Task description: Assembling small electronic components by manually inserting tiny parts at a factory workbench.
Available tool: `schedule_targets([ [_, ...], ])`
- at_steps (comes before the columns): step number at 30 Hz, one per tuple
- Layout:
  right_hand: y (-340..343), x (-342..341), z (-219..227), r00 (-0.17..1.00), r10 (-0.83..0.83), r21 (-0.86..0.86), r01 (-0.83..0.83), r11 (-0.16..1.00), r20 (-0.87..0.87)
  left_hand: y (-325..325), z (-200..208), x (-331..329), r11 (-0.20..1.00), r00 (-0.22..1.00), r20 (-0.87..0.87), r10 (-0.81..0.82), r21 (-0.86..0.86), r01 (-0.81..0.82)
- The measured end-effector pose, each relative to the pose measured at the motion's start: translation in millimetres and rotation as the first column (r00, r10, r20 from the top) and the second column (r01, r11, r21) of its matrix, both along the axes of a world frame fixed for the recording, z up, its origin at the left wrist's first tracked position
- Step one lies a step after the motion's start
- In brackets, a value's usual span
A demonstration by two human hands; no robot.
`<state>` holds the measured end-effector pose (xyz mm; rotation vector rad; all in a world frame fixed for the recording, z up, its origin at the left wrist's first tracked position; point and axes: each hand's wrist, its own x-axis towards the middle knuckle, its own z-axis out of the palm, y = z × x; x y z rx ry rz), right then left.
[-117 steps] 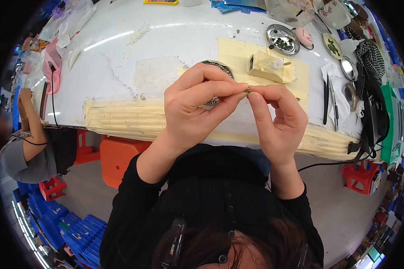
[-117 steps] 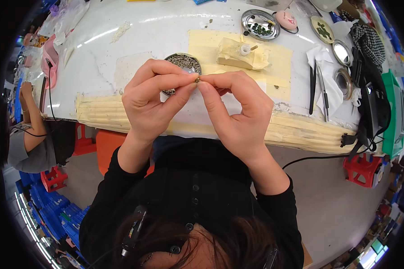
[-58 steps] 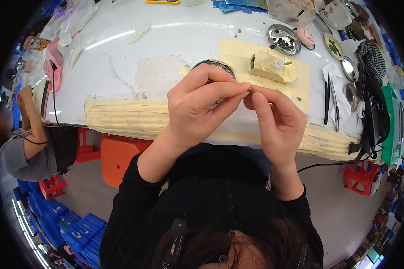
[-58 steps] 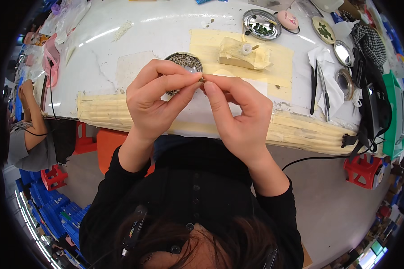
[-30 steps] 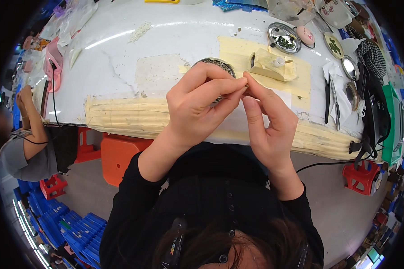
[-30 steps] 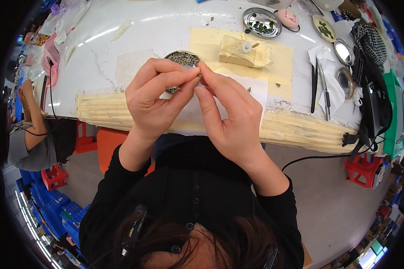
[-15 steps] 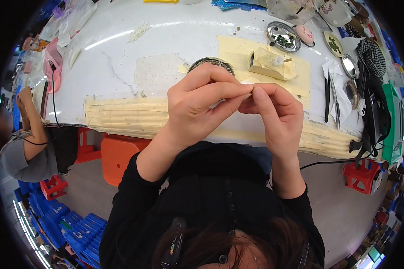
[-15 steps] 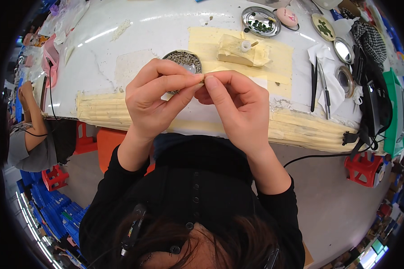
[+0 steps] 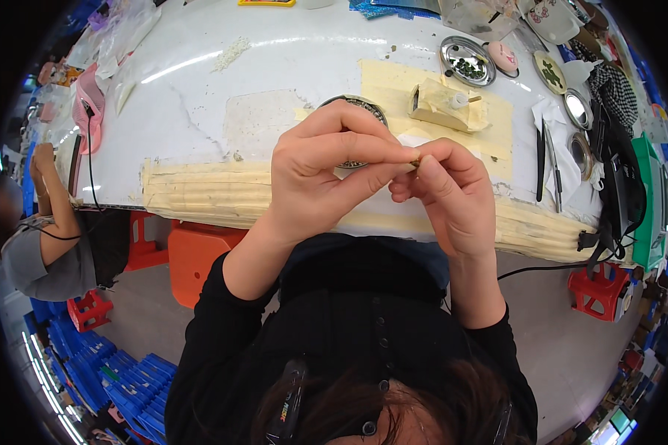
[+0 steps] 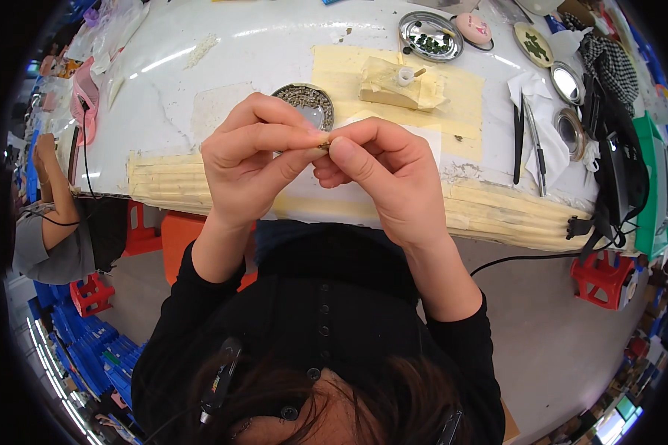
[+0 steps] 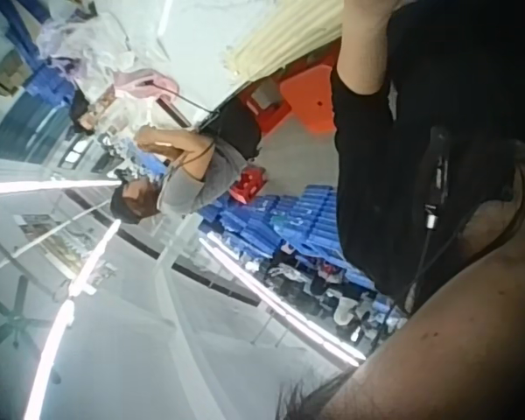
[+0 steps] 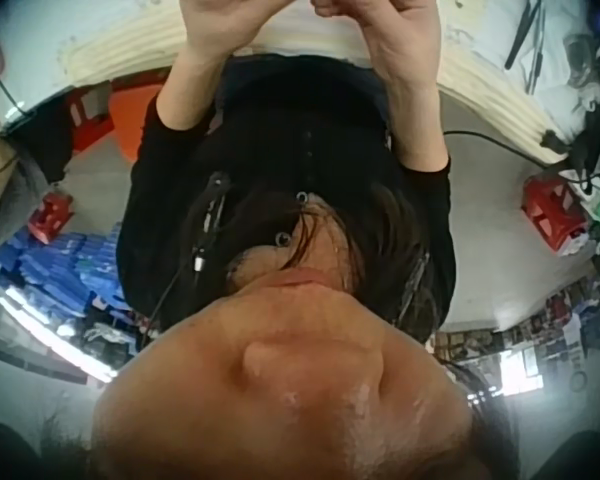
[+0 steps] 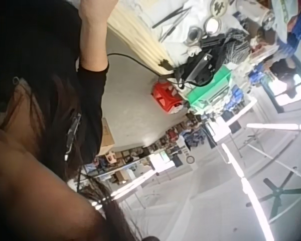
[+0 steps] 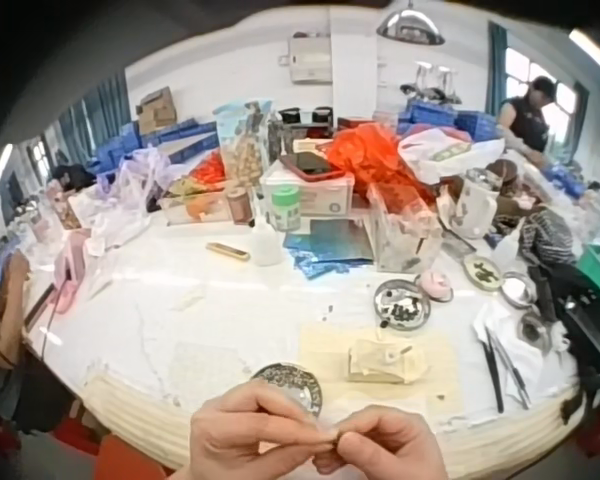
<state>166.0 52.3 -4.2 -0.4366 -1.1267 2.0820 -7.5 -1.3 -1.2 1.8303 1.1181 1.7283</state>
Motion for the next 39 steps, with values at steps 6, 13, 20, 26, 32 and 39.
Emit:
schedule_targets([
  [6,-1,-3,0,0.996,0.066,-0.092,-0.071,0.993,-0.057,-2,-3,-4,0.985,0.981,0.145,-0.126,-0.099,0.141],
  [13,-16,-9,8,0.911,-0.386,0.419,0.297,0.858,0.144,2,2,3,0.981,0.979,-0.101,0.175,0.097,-0.166],
  [20,-12,-11,6,0.658,-0.753,0.938,0.267,0.220,-0.011,5,-5,9,0.916,0.906,-0.245,0.345,0.299,-0.268],
  [26,-12,-4,10,0.853,-0.490,0.557,0.323,0.765,0.179,2,-2,8,0.951,0.937,-0.226,0.265,0.221,-0.216],
  [32,-11,-4,12,0.957,-0.262,0.234,0.228,0.945,0.126,4,-1,8,0.958,0.951,-0.193,0.242,0.202,-0.203],
  [39,-6,2,11,0.962,-0.214,0.217,0.176,0.960,0.170,3,1,9,0.955,0.933,-0.260,0.248,0.229,-0.190],
])
